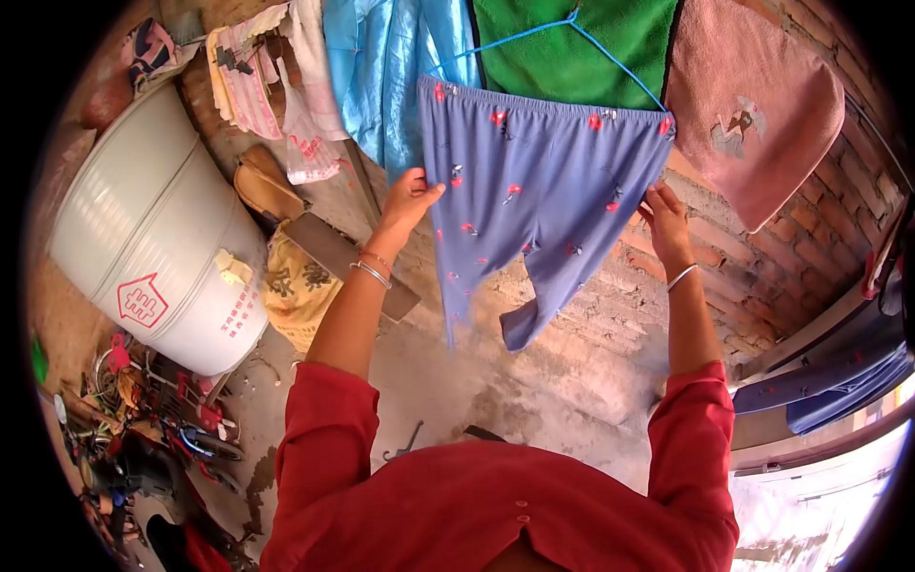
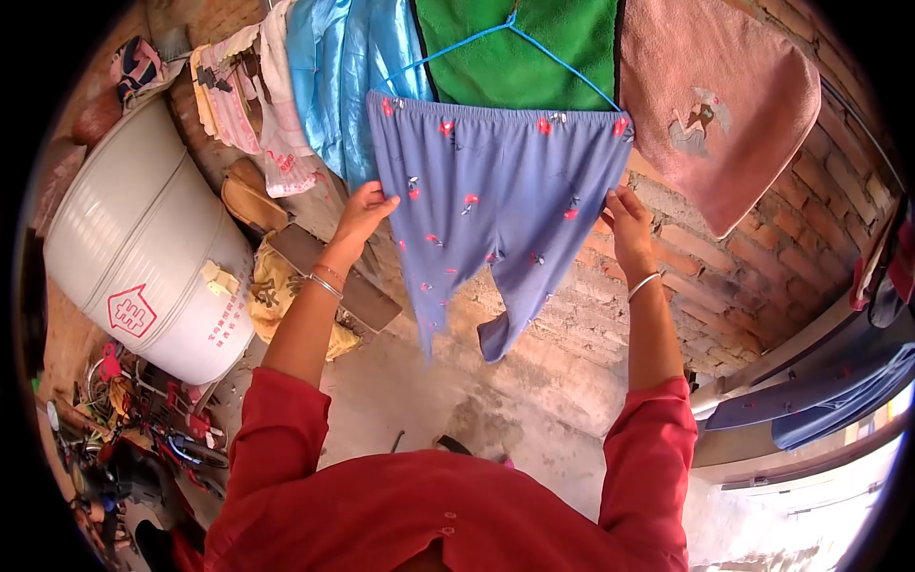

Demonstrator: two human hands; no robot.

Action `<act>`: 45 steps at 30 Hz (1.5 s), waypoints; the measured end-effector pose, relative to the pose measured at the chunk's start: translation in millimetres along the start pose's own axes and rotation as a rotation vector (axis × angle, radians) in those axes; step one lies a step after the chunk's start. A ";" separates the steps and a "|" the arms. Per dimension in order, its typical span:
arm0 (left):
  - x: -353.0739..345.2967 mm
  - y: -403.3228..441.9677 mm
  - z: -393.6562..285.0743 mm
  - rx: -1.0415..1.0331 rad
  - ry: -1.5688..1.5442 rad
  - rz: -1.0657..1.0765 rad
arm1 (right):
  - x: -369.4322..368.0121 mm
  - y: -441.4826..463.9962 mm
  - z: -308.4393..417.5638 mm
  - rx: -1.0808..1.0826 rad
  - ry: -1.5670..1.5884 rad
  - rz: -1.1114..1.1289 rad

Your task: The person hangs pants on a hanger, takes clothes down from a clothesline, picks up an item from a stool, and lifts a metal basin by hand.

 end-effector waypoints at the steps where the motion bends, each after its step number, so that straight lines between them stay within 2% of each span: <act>1: -1.2 2.4 3.7 0.003 0.000 0.005 | 1.9 -0.7 -4.2 -0.003 -0.002 -0.005; 3: 1.6 11.6 9.3 -0.023 -0.004 -0.032 | -4.9 -1.5 -7.3 0.000 0.085 0.066; 8: 19.2 30.7 25.5 0.002 -0.011 -0.093 | -11.7 -16.9 -13.5 -0.052 0.017 0.024; 10: 21.9 23.8 21.0 0.001 -0.018 -0.105 | -15.5 -27.6 -20.2 -0.155 0.069 0.033; 13: 30.1 6.6 20.0 0.008 -0.076 -0.102 | -17.5 -39.2 -36.8 -0.144 0.104 0.115; 16: 36.0 -11.6 14.3 -0.042 -0.123 -0.072 | -31.5 -65.0 -37.9 -0.122 0.189 0.166; 18: 26.1 -29.2 2.7 -0.149 -0.187 0.062 | -40.2 -79.6 -41.6 -0.112 0.185 0.185; 20: 25.0 -33.9 22.6 -0.102 -0.150 0.132 | -42.6 -88.3 -63.8 -0.130 0.221 0.213; 22: 24.1 -37.3 49.9 -0.054 -0.113 0.204 | -39.4 -97.4 -83.5 -0.148 0.103 0.205; 25: 29.7 -45.4 85.7 0.087 -0.030 0.145 | -40.1 -105.6 -90.7 -0.113 0.127 0.122; 28: 28.0 -53.2 101.8 0.111 0.021 0.141 | -29.1 -100.9 -103.9 -0.111 0.085 0.034; 32: 23.4 -61.9 101.5 0.085 -0.072 0.124 | -10.1 -93.5 -105.8 -0.051 -0.072 -0.125; 34: 30.7 -62.8 103.3 0.112 0.019 0.065 | 7.8 -89.0 -123.7 -0.158 -0.301 -0.156; 43: 39.2 -71.8 90.9 -0.035 -0.032 -0.021 | 23.4 -80.3 -137.7 -0.014 -0.321 -0.213; 45: 43.0 -71.5 95.7 -0.050 -0.036 -0.041 | 20.6 -83.5 -135.7 -0.039 -0.385 -0.265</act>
Point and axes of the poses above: each hand's wrist, its own y-axis towards the middle knuckle, its own x-axis out of the back of the hand, z = x × y, the point moved 8 cm from there along y, towards the middle knuckle, and after that the axes turned 8 degrees about x, right-handed, at the moved point
